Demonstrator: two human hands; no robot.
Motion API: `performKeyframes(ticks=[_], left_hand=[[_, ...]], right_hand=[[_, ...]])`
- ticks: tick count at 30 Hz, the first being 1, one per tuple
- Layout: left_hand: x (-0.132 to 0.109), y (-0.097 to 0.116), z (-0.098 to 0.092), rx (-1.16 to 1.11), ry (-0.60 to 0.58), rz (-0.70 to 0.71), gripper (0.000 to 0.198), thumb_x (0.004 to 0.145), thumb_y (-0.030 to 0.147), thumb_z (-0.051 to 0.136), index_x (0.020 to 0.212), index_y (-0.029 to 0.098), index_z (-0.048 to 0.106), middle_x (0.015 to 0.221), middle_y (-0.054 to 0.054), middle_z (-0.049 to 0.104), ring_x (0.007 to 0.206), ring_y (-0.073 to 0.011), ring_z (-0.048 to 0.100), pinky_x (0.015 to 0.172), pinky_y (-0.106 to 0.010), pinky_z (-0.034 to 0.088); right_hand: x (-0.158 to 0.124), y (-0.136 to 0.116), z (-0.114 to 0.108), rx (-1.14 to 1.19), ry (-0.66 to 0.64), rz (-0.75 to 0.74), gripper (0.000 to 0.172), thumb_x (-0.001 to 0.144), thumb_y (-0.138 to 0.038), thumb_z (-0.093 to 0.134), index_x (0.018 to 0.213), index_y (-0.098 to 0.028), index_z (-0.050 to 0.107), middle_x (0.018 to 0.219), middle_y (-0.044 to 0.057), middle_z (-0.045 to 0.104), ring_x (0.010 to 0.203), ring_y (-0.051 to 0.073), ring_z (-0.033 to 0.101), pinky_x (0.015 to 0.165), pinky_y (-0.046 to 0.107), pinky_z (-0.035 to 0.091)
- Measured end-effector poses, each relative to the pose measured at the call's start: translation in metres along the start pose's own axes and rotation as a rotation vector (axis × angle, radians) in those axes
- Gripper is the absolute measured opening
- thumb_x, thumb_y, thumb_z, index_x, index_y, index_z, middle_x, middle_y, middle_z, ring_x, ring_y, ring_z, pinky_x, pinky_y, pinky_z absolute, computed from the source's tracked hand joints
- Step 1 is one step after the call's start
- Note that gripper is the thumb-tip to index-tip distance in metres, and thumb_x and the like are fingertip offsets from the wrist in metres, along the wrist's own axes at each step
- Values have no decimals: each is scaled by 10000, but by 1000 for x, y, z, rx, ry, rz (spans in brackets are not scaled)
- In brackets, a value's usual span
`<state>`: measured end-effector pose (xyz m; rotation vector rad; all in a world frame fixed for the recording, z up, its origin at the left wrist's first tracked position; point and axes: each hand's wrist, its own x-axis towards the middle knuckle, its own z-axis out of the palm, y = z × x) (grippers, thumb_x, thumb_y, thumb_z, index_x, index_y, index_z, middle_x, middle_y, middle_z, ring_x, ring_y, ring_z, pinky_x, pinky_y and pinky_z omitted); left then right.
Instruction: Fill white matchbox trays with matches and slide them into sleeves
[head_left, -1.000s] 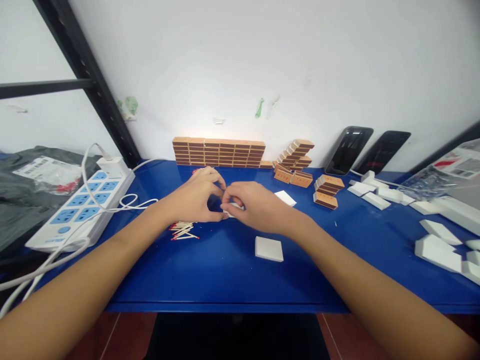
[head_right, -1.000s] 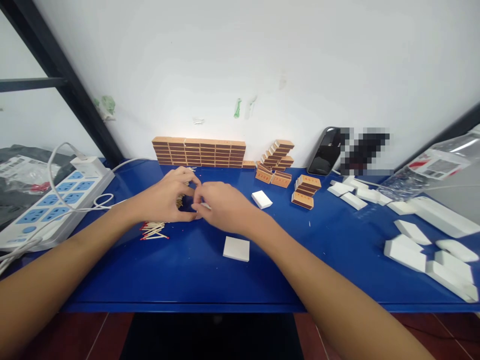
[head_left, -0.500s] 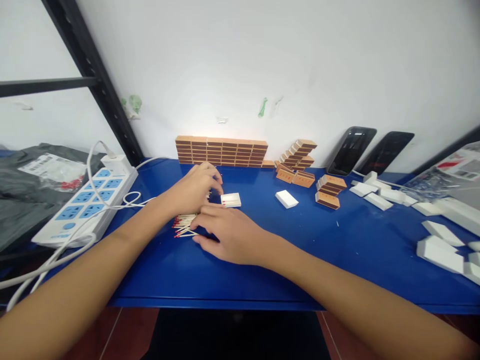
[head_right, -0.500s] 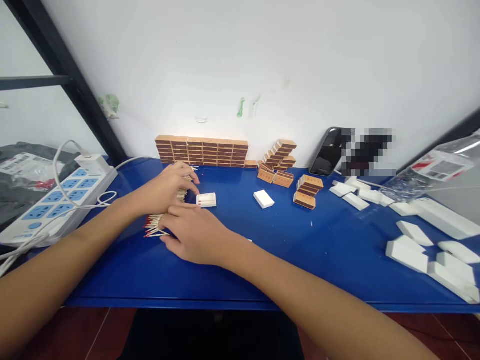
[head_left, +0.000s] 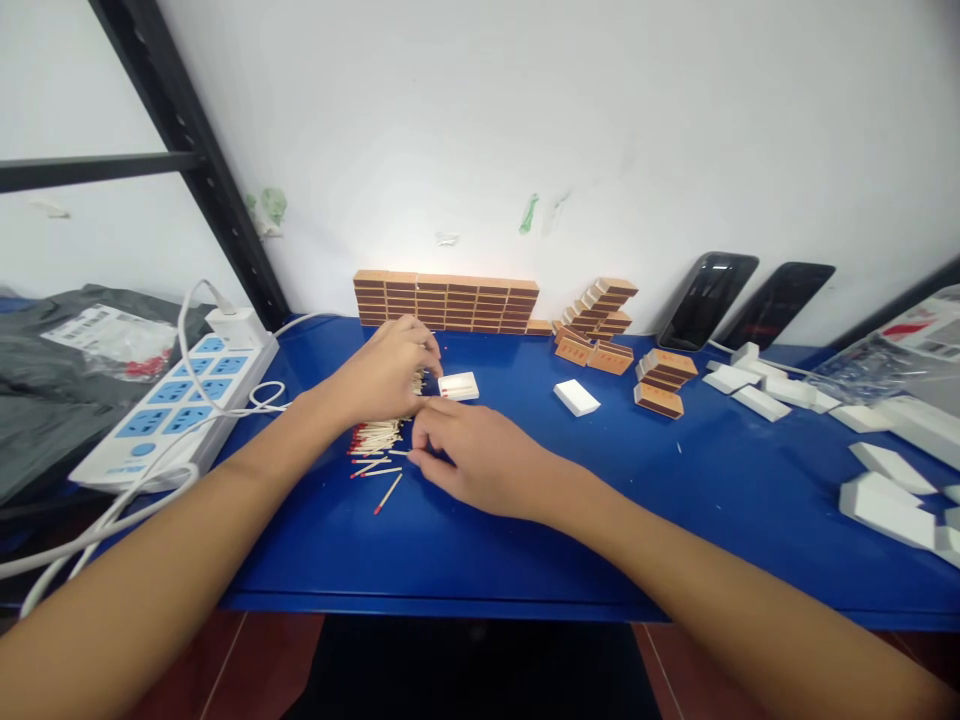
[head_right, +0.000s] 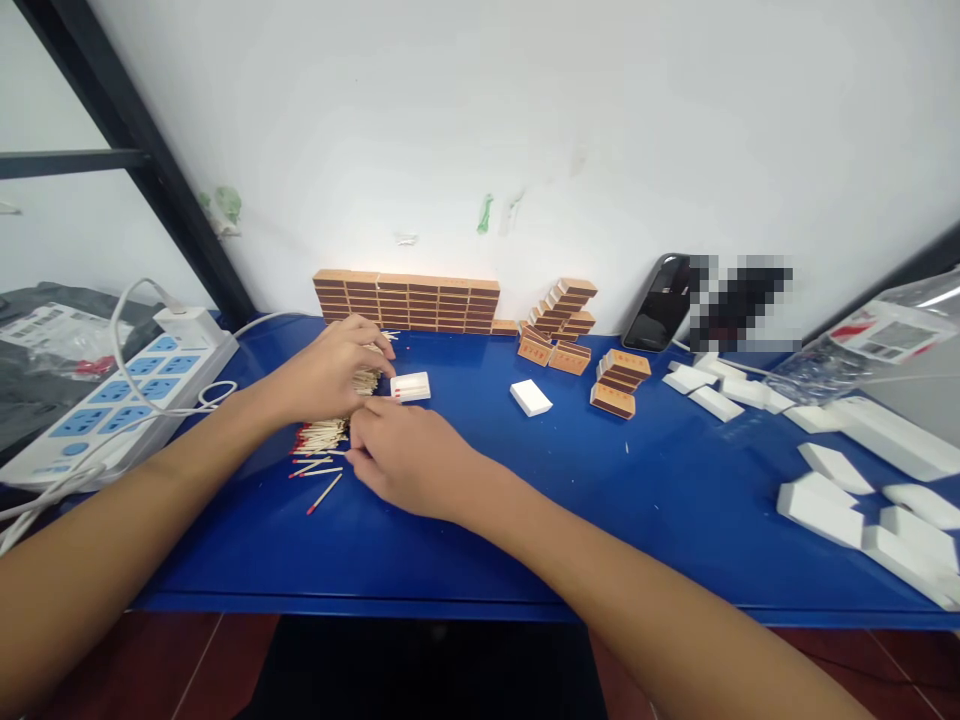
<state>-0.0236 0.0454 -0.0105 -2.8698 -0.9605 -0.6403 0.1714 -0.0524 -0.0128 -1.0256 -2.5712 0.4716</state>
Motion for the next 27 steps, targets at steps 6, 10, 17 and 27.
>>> performKeyframes(ticks=[6,10,17,27], left_hand=[[-1,2,0,-18,12,2,236,825,462,860,908,242,834,1122,-94,755,1174,-330,611,1046,-526,474],[0,1,0,-13,5,-5,212,823,430,852,918,241,839,1134,-94,758,1175,-333,609,1036,-527,474],[0,1,0,8,5,7,249,843,480,862,911,242,833,1127,-83,759,1156,-317,614,1028,-502,472],[0,2,-1,7,2,-14,251,827,472,874,903,237,831,1127,-89,761,1151,-329,610,1018,-509,475]], right_hand=[[-6,11,-21,-134,-104,110,179,982,-199,670,815,-188,606,856,26,663,744,152,528,666,307,321],[-6,11,-20,-38,-59,8,49,996,-158,641,980,-192,673,968,27,686,802,154,569,718,292,384],[-5,-3,-9,152,-222,-113,81,1013,-184,702,1082,-205,738,1111,40,654,902,157,619,795,285,466],[2,-11,20,-16,-21,-90,226,1086,-276,614,1285,-200,688,1183,74,666,940,195,623,786,318,443]])
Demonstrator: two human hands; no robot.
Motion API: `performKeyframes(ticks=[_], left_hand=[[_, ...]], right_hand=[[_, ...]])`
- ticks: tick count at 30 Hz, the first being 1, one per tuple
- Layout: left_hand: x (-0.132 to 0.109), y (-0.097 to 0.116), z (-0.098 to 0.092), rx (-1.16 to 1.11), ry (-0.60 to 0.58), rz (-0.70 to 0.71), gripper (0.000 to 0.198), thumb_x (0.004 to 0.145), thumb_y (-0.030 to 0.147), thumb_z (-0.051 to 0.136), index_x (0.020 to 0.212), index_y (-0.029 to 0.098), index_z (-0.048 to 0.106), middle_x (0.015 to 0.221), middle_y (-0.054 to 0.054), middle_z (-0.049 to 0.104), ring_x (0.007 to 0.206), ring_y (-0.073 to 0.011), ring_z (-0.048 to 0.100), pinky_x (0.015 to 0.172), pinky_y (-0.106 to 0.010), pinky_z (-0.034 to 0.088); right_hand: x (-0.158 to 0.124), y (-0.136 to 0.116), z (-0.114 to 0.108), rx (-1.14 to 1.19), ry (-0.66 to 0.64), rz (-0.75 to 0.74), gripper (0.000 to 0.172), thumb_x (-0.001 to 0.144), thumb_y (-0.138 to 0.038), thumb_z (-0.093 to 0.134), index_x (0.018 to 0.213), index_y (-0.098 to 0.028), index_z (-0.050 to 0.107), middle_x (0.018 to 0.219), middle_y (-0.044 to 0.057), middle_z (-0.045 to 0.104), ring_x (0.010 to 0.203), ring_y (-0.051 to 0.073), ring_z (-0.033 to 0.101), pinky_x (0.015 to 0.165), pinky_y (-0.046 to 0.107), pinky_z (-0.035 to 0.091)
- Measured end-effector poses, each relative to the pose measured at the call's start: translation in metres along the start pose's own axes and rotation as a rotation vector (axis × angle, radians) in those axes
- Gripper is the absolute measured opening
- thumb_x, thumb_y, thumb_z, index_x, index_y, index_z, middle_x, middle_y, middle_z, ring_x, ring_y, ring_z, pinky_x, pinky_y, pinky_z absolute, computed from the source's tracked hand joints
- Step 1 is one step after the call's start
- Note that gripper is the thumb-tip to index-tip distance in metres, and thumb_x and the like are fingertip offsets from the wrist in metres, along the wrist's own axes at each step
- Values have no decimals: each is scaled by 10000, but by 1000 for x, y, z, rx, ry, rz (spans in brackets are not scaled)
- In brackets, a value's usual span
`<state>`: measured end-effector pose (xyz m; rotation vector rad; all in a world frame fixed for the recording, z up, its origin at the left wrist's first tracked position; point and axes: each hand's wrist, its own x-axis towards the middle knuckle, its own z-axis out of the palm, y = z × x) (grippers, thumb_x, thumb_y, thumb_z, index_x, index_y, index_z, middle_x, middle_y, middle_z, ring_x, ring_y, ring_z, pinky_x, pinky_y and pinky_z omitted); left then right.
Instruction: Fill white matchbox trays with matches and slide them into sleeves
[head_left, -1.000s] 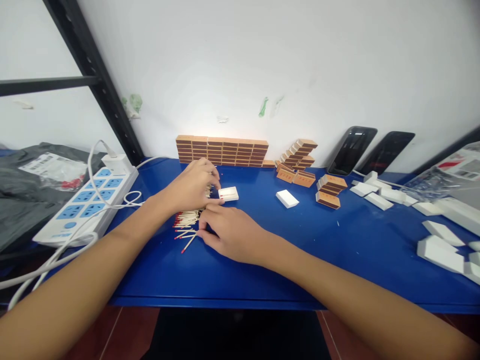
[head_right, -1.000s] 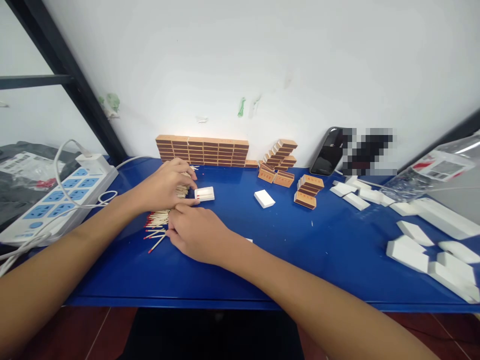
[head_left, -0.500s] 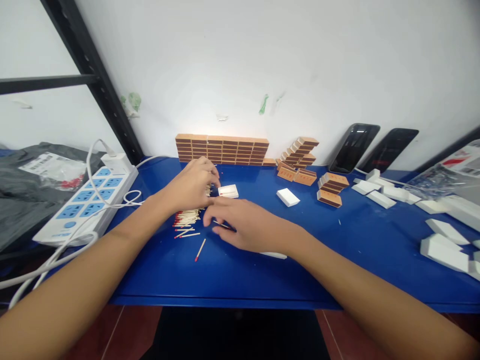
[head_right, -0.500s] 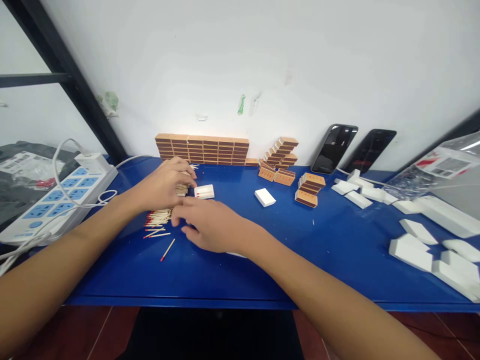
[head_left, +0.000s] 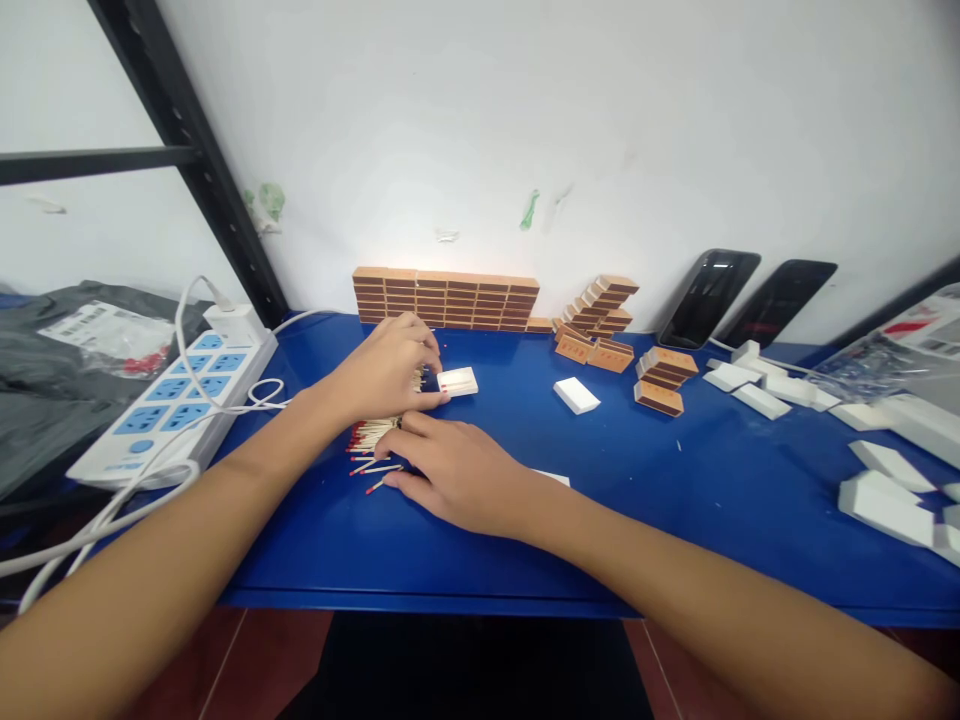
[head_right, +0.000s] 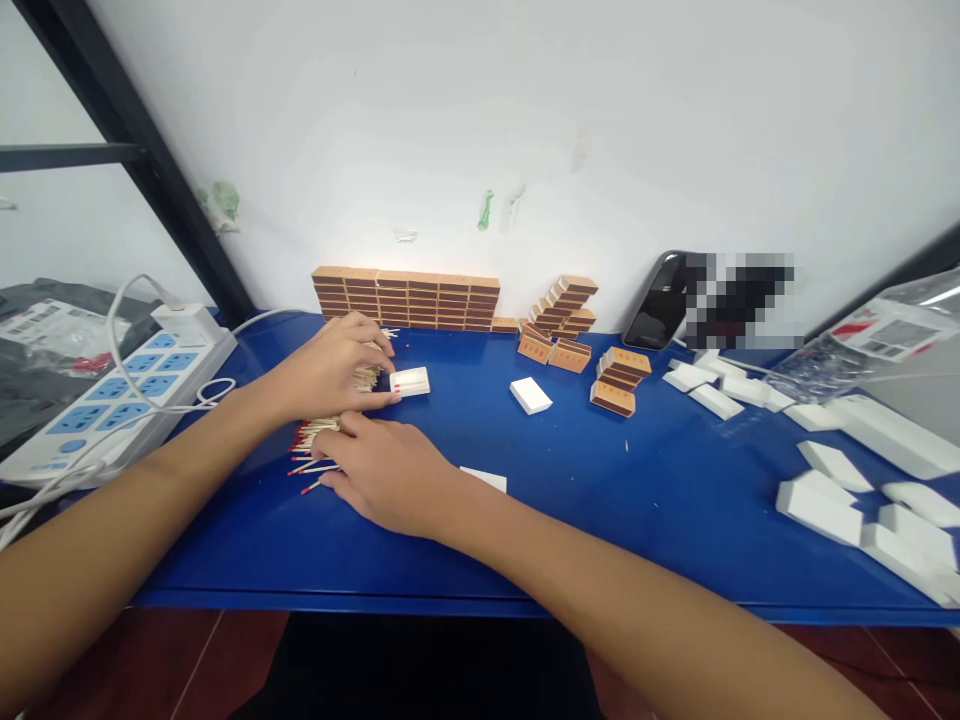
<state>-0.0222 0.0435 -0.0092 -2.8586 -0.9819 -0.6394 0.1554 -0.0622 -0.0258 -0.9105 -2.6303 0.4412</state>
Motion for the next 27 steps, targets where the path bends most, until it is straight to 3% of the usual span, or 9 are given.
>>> performKeyframes(ticks=[3,15,21,27], left_hand=[[0,0,-1,-2,-12,-13,256,828,469,874,912,230,835,1140,-93,759,1162,-336,610,1006,-513,475],[1,2,-3,-17,-29,-30,281,834,471,866,925,206,837,1163,-102,758,1196,-339,603,1033,-513,455],[2,3,-6,-8,-50,-26,272,861,471,835,926,207,831,1167,-102,761,1188,-334,596,1003,-493,450],[0,2,-4,-3,-34,-17,280,850,473,849,929,205,831,1158,-99,755,1177,-328,600,1003,-498,458]], right_hand=[[1,2,3,-22,-11,-32,297,1110,-275,554,1377,-240,682,1196,71,660,948,202,629,813,331,457],[6,2,6,-12,-23,-44,251,1110,-252,560,1298,-222,723,1137,62,667,915,182,629,822,317,468],[8,-1,0,47,-51,26,174,1111,-278,588,1125,-158,713,1133,73,689,944,189,651,833,331,475],[7,-1,2,18,-79,32,230,1122,-347,571,1090,-155,692,1139,86,699,935,198,665,798,331,460]])
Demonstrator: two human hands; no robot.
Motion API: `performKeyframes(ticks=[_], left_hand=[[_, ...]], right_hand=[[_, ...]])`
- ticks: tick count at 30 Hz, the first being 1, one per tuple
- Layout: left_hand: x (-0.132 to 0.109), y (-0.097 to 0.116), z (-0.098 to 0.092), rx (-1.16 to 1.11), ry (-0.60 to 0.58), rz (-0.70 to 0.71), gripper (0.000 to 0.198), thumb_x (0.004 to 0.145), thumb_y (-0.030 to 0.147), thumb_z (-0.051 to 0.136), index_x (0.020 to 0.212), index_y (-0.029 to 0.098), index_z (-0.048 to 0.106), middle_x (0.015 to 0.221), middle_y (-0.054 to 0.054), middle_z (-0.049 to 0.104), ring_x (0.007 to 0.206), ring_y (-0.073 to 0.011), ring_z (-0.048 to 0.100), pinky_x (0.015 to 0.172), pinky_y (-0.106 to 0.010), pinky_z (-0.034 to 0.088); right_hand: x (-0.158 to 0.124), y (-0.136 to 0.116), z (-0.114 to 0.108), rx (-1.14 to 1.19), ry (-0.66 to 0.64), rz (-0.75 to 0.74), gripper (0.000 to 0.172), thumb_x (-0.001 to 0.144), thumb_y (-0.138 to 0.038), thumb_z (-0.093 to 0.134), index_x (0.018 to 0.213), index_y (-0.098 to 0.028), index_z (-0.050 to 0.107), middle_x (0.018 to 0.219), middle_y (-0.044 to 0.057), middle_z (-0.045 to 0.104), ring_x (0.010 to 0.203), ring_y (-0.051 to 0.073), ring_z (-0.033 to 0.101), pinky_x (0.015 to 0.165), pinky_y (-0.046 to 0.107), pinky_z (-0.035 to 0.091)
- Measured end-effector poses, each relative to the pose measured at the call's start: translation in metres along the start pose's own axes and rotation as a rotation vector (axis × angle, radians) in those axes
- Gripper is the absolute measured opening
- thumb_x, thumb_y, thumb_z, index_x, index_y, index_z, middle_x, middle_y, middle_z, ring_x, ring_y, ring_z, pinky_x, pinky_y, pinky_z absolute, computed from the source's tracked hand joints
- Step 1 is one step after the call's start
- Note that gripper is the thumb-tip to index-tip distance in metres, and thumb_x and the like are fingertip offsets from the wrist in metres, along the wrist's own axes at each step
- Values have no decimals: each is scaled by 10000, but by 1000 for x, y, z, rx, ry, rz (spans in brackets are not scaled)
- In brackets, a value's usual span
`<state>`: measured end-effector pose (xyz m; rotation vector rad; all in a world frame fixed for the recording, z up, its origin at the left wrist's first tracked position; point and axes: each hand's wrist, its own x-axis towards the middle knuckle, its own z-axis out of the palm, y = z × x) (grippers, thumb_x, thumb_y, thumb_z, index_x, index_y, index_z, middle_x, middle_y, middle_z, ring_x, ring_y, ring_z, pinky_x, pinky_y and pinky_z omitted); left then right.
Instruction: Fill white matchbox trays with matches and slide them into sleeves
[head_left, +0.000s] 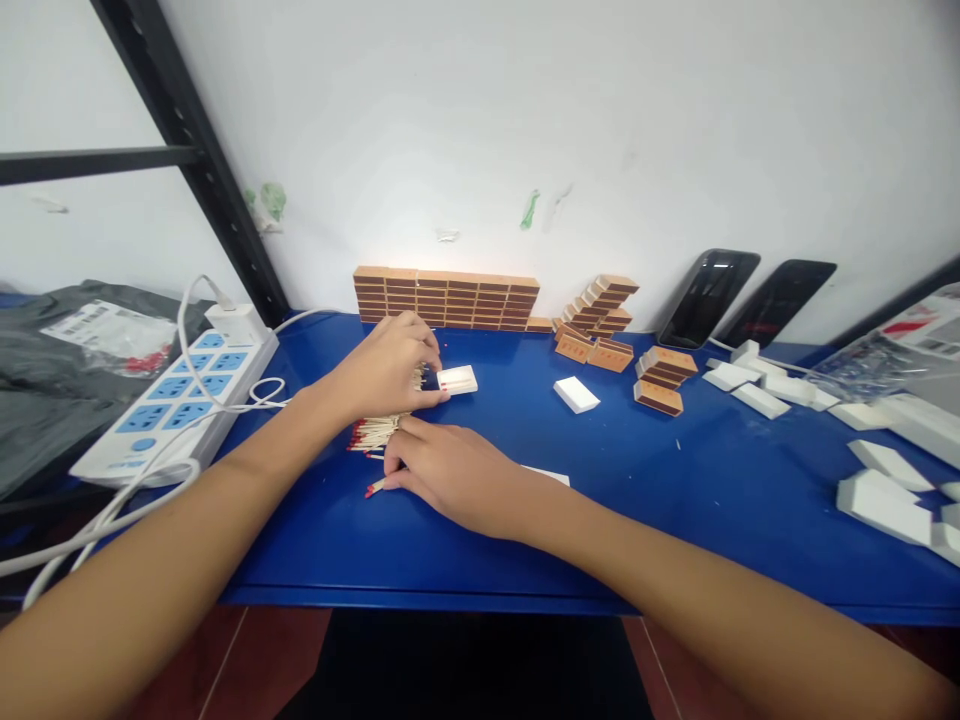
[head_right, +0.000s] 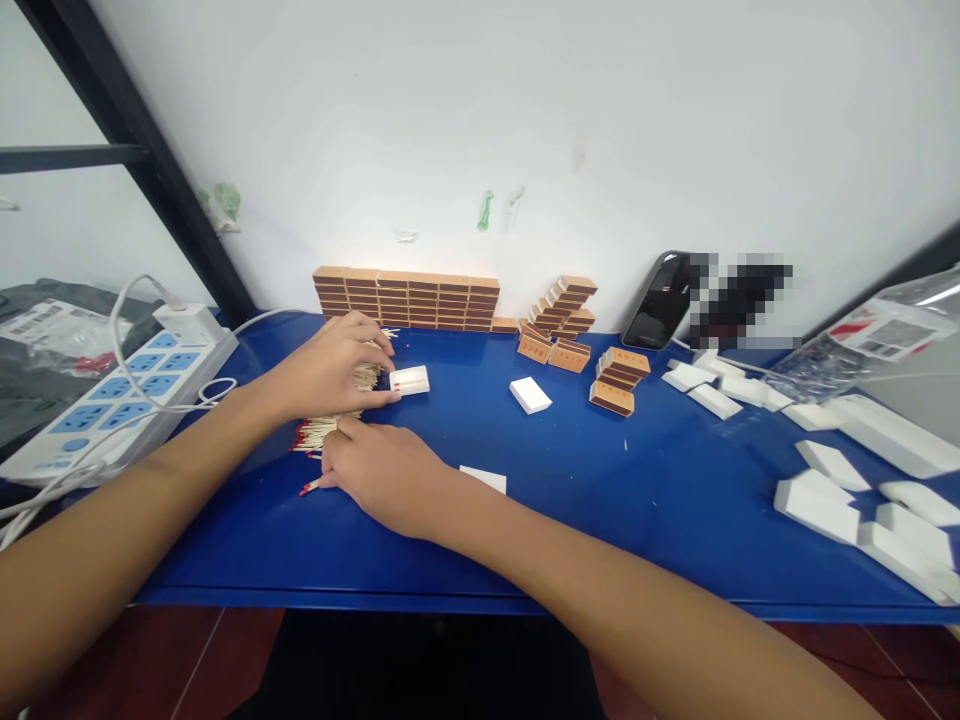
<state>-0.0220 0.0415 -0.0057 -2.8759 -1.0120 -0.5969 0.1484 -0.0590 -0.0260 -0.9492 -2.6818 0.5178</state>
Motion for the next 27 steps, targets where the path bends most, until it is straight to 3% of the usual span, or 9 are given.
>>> performKeyframes(ticks=[7,10,15,19,27], left_hand=[[0,-4,1,-9,-19,6,223,853,422,841,946,218,833,1158,-97,758,1183,-328,590,1014,-488,448],[0,-6,2,10,-11,34,204,822,363,842,952,207,827,1154,-104,757,1182,-331,586,1020,-492,448],[-1,-4,3,25,12,22,306,863,502,821,947,208,822,1117,-106,751,1155,-325,603,1018,-498,471],[-1,-1,2,13,-10,27,280,855,485,838,942,219,831,1147,-97,753,1195,-330,606,1058,-505,463],[0,4,1,14,-16,59,252,857,466,847,929,225,829,1146,-81,754,1175,-308,612,1033,-485,460]], right_hand=[[-3,6,-15,23,69,-16,145,1103,-295,614,1059,-176,683,1123,64,685,945,176,643,811,304,452],[-7,22,-31,-20,141,63,111,1095,-272,626,1039,-186,671,1085,54,667,896,171,620,773,298,422],[-13,60,-54,-75,287,168,82,1087,-205,574,1058,-199,651,1093,52,651,888,182,597,795,310,411],[-13,75,-56,-103,295,212,69,1076,-202,584,1058,-197,650,1091,56,664,906,193,600,795,311,407],[-7,75,-48,-144,239,304,96,1094,-240,587,1091,-183,663,1135,75,665,945,201,628,789,303,402]])
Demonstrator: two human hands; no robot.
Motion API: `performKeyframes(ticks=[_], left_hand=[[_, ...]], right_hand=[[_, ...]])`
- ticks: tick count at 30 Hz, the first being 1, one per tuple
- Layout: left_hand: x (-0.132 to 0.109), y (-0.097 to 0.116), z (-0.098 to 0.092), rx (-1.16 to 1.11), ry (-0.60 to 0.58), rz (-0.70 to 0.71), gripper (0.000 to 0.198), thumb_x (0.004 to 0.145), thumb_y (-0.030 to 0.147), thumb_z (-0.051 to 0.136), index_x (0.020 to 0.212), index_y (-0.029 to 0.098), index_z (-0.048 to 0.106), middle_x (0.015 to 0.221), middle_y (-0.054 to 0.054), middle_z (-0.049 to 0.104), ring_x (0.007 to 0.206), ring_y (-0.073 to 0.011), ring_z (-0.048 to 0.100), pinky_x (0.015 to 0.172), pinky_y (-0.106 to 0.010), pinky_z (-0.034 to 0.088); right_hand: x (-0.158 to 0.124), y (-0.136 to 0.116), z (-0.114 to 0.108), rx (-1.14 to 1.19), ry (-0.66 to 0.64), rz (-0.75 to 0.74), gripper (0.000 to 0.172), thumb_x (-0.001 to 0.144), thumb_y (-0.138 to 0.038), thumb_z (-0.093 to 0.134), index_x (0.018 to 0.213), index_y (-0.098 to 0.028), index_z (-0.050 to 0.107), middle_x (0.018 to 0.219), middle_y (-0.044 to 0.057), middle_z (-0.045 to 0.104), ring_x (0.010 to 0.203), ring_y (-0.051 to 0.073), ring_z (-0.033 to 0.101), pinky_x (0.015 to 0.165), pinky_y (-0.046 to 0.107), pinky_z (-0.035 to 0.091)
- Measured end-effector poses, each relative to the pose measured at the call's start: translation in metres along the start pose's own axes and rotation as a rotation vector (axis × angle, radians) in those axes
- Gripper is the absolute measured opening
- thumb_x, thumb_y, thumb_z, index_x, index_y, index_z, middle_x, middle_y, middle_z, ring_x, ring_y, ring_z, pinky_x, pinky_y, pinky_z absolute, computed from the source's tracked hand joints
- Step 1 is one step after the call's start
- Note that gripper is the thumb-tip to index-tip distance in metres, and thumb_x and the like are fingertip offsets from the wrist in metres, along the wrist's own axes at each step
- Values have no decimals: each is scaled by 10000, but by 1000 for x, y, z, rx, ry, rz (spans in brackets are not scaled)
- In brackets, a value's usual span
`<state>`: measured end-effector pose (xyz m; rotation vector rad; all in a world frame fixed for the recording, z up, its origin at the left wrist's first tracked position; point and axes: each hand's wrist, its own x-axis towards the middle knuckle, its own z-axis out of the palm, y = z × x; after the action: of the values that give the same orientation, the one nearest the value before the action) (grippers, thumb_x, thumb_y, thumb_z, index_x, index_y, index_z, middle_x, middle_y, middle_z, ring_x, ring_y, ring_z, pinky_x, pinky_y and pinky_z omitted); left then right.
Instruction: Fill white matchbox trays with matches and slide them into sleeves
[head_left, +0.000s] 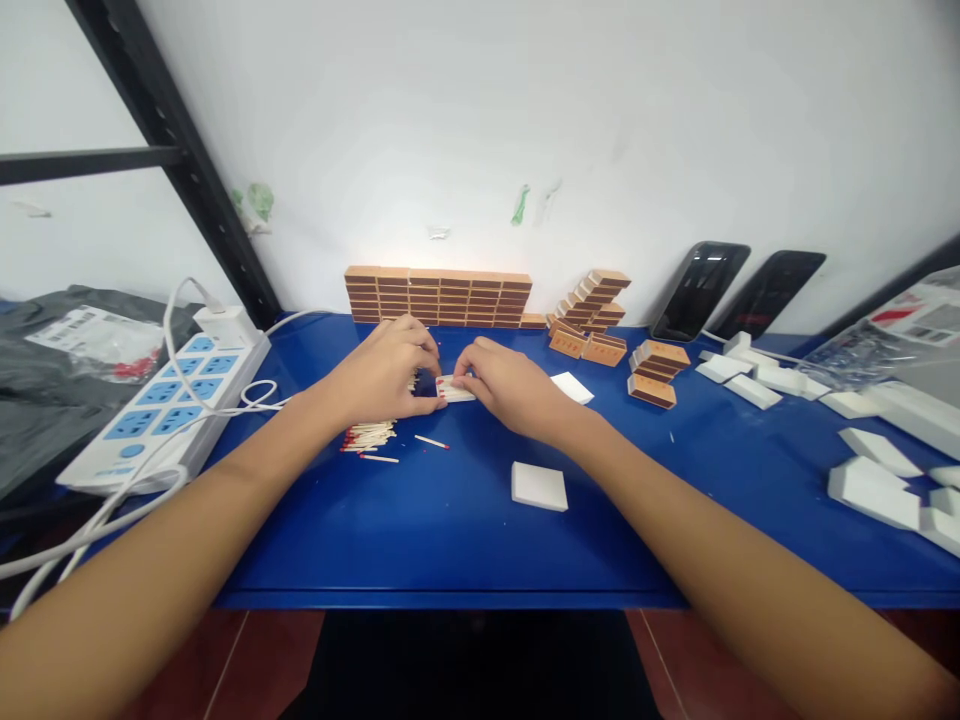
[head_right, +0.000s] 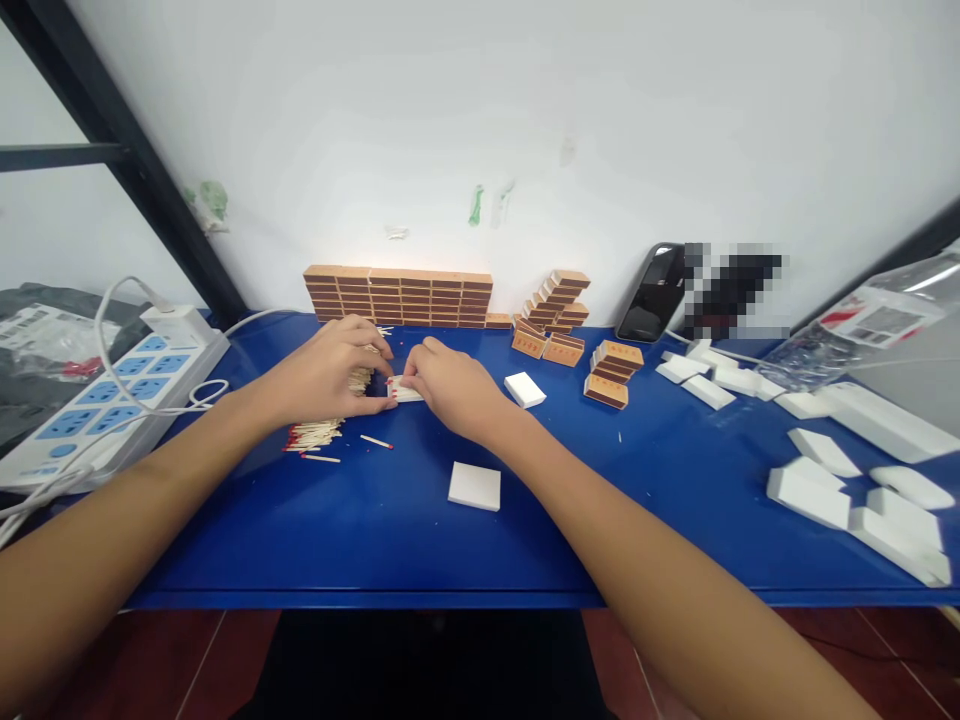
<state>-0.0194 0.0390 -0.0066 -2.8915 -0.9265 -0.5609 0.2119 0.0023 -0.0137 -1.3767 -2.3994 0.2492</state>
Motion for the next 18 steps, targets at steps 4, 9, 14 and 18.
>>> performKeyframes(ticks=[4,9,14,18], left_hand=[[0,1,-1,-25,6,-5,258,850,471,848,943,231,835,1139,-85,757,1168,-313,617,1032,-494,460],[0,1,-2,-31,9,1,240,856,473,837,911,240,835,1135,-84,761,1163,-311,615,1040,-490,457],[0,-1,0,-21,-3,-8,267,870,485,824,922,223,830,1147,-91,755,1188,-315,608,1055,-485,452],[-1,-4,1,10,3,-35,298,874,493,812,953,206,827,1141,-108,754,1175,-325,612,1037,-496,460]], right_hand=[[0,4,2,-13,-38,7,115,1088,-212,566,1093,-175,675,1142,82,665,951,201,634,797,305,408],[0,4,3,14,-67,2,104,1070,-175,581,1068,-178,685,1111,67,662,921,186,619,807,300,408],[0,1,2,27,-54,-9,110,1058,-152,580,1053,-171,688,1060,60,650,915,182,596,804,296,397],[-6,-9,-2,38,4,-81,85,1048,-182,609,1034,-176,692,1005,46,637,870,176,573,778,299,389]])
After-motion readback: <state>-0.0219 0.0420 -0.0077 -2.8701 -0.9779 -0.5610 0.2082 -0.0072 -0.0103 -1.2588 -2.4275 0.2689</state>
